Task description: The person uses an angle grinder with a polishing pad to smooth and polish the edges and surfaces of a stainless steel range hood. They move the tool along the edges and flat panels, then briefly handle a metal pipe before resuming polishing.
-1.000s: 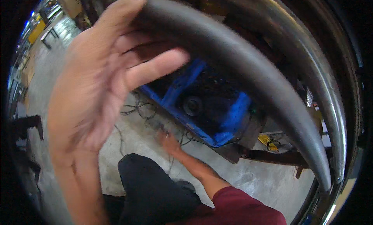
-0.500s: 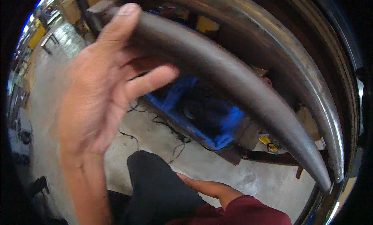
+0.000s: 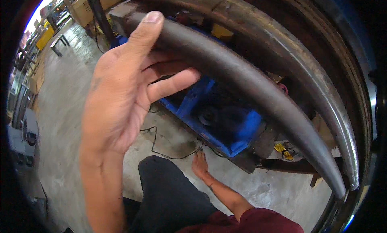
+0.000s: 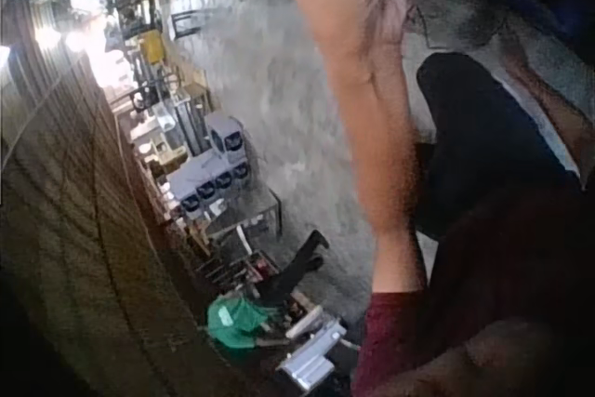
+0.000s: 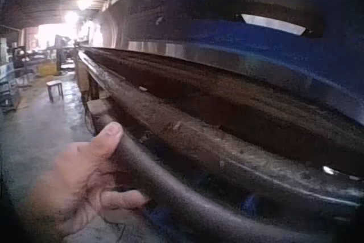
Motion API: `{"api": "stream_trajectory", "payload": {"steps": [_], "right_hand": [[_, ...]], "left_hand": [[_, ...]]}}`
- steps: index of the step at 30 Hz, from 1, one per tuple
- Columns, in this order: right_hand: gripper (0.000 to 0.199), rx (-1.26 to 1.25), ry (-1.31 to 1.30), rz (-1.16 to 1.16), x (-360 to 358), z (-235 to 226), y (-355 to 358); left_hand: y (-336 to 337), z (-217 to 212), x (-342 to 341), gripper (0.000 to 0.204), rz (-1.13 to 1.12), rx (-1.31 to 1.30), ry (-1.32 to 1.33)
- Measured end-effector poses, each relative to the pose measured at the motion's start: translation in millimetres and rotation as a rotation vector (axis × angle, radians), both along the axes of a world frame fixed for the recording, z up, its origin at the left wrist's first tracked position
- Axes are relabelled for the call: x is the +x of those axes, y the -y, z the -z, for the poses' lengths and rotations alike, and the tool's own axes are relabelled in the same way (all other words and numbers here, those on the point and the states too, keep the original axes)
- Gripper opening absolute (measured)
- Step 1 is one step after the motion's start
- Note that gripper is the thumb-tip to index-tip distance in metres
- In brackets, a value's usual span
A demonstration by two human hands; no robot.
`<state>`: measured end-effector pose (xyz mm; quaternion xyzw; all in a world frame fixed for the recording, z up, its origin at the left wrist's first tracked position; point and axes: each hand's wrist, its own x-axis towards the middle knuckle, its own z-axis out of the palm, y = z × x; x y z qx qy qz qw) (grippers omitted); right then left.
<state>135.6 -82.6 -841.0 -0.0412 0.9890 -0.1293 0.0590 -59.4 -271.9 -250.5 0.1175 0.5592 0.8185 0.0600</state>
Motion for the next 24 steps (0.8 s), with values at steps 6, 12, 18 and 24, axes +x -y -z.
{"api": "stream_trajectory", "payload": {"steps": [6,12,18,24], "right_hand": [[0.064,-0.565,0.332,-0.092,31.6,-85.8,23.5],[0.059,-1.100,0.758,-0.603,0.5,-173.6,67.3],[0.050,-0.567,0.225,-0.250,-86.8,12.2,104.6],[0.056,0.064,0.198,-0.050,-166.5,-24.1,62.7]], "left_hand": [[-0.3,-1.7,3.7,0.057,-0.007,-0.005,-0.020],[3.8,-3.7,1.7,0.056,0.053,0.047,0.005],[-16.2,-8.4,-6.7,0.056,0.144,0.073,0.018],[-2.6,0.9,2.2,0.059,-0.008,0.023,0.017]]}}
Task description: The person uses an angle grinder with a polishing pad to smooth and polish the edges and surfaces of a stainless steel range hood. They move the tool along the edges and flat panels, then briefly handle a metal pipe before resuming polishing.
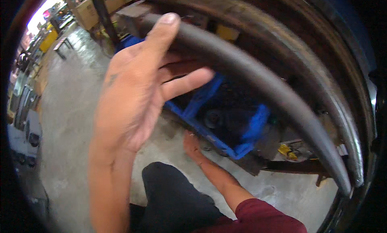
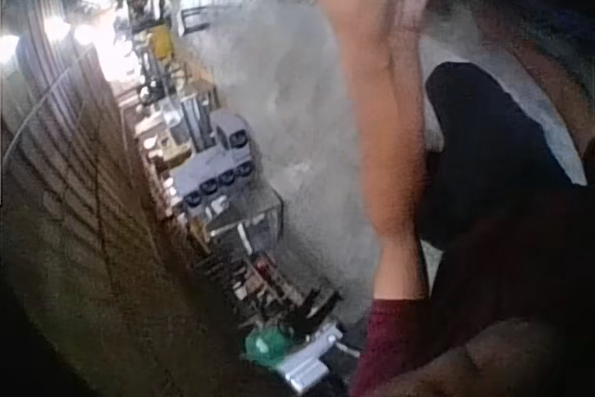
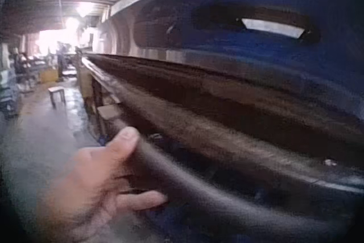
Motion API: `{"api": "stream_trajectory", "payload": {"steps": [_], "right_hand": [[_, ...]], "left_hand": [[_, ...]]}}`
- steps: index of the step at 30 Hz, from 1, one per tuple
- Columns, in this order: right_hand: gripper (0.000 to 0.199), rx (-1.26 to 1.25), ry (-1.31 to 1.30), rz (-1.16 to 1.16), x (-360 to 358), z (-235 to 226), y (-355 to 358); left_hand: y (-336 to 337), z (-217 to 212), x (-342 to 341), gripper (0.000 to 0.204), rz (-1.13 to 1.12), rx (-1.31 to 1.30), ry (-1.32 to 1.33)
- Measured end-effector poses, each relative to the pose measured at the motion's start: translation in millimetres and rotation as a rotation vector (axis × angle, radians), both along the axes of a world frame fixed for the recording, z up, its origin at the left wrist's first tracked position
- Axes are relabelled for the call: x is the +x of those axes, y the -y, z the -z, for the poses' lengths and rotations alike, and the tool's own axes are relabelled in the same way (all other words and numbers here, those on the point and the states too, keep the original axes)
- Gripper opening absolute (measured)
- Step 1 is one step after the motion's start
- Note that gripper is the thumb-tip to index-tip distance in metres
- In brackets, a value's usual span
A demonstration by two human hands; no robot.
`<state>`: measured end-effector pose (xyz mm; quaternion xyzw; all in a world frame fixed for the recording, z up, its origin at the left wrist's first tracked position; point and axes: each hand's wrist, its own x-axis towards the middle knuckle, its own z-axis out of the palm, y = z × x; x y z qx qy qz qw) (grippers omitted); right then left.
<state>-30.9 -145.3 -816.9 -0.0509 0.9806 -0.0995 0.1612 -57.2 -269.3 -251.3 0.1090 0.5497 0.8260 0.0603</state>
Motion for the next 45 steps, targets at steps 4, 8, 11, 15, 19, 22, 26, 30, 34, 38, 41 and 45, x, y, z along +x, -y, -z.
{"api": "stream_trajectory", "payload": {"steps": [4,8,11,15,19,22,26,30,34,38,41,45], "right_hand": [[0.056,-0.375,-0.243,-0.211,103.1,46.0,-38.5],[0.047,-0.561,-0.243,-0.165,200.2,-81.0,-99.8],[0.046,-0.398,-0.535,0.398,227.6,-109.7,-204.1],[0.047,-0.218,-0.642,0.810,113.4,-144.0,-329.0],[0.048,-0.234,-0.394,0.848,38.7,-157.8,-377.5],[0.048,-0.267,-0.316,0.794,21.5,-163.1,-378.1],[0.049,-0.279,-0.298,0.838,21.5,-169.5,-380.0],[0.050,-0.305,-0.306,0.851,19.4,-173.4,-377.4],[0.051,-0.322,-0.296,0.850,25.9,-179.7,-399.6],[0.052,-0.367,-0.311,0.877,40.3,-184.3,-405.3],[0.053,-0.404,-0.326,0.901,52.9,-189.2,-393.3],[0.054,-0.491,-0.346,0.916,73.5,-199.4,-377.0]], "left_hand": [[-26.8,5.7,-16.8,0.066,-0.028,-0.084,0.024],[-3.3,1.7,-12.8,0.061,-0.172,-0.150,0.072],[-8.4,4.2,-5.4,0.058,-0.150,-0.119,0.084],[-5.3,-7.1,-9.0,0.056,-0.205,-0.106,0.045],[17.4,-6.0,-14.4,0.068,-0.055,-0.165,0.044],[18.8,1.0,-18.4,0.063,-0.010,0.000,0.067],[3.3,6.8,-22.8,0.059,0.119,0.121,0.094],[8.2,-11.8,-10.8,0.060,0.126,0.094,0.092],[-26.4,9.9,1.0,0.060,0.116,0.098,0.098],[-38.8,10.9,0.5,0.060,0.149,0.107,0.106],[-38.0,13.1,-5.5,0.059,0.147,0.095,0.095],[-29.5,12.8,-4.2,0.055,0.122,0.080,0.109]]}}
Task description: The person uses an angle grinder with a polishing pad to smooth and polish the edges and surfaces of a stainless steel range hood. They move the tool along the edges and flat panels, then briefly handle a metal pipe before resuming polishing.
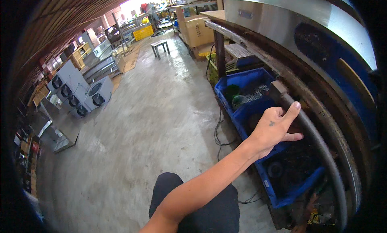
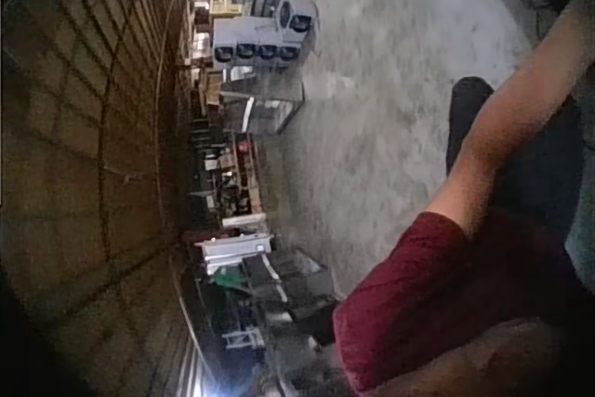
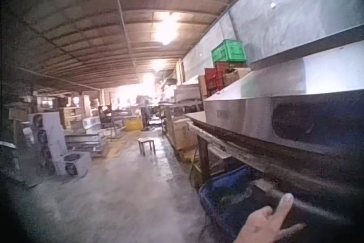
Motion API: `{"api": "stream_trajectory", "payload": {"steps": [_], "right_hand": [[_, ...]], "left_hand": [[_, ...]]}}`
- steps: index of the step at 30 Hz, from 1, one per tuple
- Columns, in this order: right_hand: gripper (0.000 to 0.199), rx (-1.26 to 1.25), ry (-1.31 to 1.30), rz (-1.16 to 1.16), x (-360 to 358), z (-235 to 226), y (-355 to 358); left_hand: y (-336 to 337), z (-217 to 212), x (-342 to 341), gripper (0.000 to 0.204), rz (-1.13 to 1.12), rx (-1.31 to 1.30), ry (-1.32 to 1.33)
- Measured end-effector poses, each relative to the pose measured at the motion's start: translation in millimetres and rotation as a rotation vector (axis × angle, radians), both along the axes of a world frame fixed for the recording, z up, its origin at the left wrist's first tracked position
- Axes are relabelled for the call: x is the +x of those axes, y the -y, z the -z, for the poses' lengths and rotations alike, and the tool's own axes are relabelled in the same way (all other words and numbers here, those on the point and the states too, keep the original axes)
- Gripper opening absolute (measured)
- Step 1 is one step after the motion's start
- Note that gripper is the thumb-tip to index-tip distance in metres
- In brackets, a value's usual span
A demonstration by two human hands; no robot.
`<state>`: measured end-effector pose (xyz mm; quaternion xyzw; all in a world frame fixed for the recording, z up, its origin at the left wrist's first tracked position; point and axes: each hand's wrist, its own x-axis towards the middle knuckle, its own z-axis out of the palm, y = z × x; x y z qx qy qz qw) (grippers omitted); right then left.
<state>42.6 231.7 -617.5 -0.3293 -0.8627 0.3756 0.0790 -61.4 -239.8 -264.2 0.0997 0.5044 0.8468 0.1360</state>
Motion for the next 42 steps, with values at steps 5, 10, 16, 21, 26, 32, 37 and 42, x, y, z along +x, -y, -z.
{"api": "stream_trajectory", "payload": {"steps": [5,10,16,21,26,32,37,42], "right_hand": [[0.056,-0.188,-0.170,0.064,51.5,-5.1,7.6],[0.057,-0.479,-0.308,0.157,89.9,-5.8,54.0],[0.044,-0.728,-0.301,0.268,108.1,-26.3,105.3],[0.048,-0.585,-0.458,0.239,123.2,-64.1,124.2],[0.049,-0.816,-0.432,0.332,150.7,-95.4,151.4],[0.035,-0.763,-0.019,0.499,167.4,-182.1,182.6],[0.032,-0.906,0.063,0.585,181.8,-190.3,195.2],[0.024,-0.910,0.073,0.647,196.4,-189.8,221.6]], "left_hand": [[-7.4,6.2,-7.5,0.053,-0.031,0.044,-0.004],[4.9,-6.1,-4.9,0.047,-0.031,0.029,-0.070],[-11.3,-11.8,-0.6,0.049,-0.114,-0.086,-0.101],[-25.1,-11.8,7.2,0.049,-0.149,-0.075,-0.043],[-20.4,-32.9,10.6,0.052,-0.130,-0.151,0.081],[0.8,-51.1,18.4,0.052,0.012,-0.174,0.258],[11.9,-38.3,69.9,0.058,0.072,-0.368,0.456],[5.3,-2.9,143.2,0.047,0.117,-0.420,0.482]]}}
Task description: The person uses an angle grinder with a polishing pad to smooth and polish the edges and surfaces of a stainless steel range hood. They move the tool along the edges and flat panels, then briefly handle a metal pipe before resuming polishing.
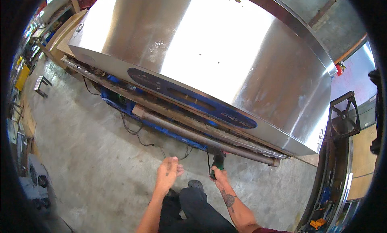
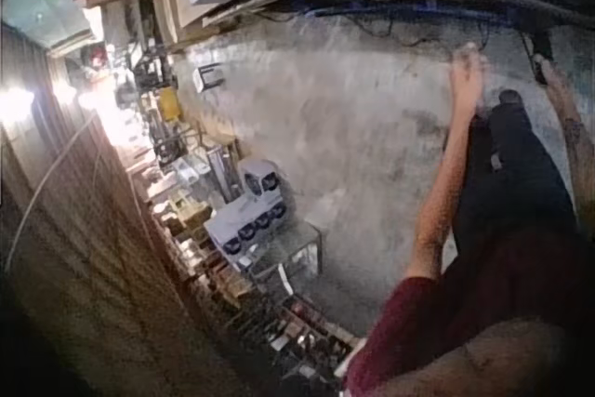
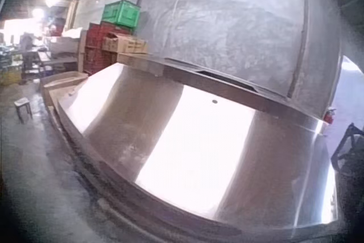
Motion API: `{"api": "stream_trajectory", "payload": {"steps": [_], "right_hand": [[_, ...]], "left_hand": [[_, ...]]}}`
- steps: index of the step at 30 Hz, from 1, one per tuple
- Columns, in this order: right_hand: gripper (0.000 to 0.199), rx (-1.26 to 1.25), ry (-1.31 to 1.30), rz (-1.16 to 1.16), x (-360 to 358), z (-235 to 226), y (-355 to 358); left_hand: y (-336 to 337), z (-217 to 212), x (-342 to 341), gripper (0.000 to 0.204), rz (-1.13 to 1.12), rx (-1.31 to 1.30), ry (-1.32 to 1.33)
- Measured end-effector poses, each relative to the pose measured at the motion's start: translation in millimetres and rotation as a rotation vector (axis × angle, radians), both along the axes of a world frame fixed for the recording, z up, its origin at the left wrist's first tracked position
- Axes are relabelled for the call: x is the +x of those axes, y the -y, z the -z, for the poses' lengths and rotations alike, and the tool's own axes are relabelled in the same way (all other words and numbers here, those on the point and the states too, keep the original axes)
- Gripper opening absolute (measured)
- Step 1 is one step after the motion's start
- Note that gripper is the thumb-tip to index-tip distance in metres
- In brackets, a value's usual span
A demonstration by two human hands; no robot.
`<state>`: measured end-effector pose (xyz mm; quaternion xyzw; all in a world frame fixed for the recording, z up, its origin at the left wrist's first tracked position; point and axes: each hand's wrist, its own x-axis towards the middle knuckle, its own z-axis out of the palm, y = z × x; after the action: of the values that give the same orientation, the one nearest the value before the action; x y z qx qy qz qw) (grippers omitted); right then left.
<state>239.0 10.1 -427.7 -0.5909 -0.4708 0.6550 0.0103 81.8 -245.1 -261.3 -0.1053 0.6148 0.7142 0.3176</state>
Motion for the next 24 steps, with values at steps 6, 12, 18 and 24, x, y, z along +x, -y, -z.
{"api": "stream_trajectory", "payload": {"steps": [6,12,18,24], "right_hand": [[0.032,0.203,0.142,0.094,25.2,12.8,22.3],[0.066,0.574,0.298,-0.159,53.6,34.9,6.2],[0.072,0.752,0.349,-0.309,42.0,33.8,3.6],[0.083,0.885,0.150,-0.546,45.7,43.7,-12.4]], "left_hand": [[10.6,18.7,81.2,0.046,0.061,-0.037,0.085],[-25.6,90.3,127.2,0.033,0.341,-0.374,-0.149],[-169.4,252.5,122.3,0.039,0.456,-0.407,-0.345],[-207.4,305.5,103.5,0.055,0.800,-0.571,-0.395]]}}
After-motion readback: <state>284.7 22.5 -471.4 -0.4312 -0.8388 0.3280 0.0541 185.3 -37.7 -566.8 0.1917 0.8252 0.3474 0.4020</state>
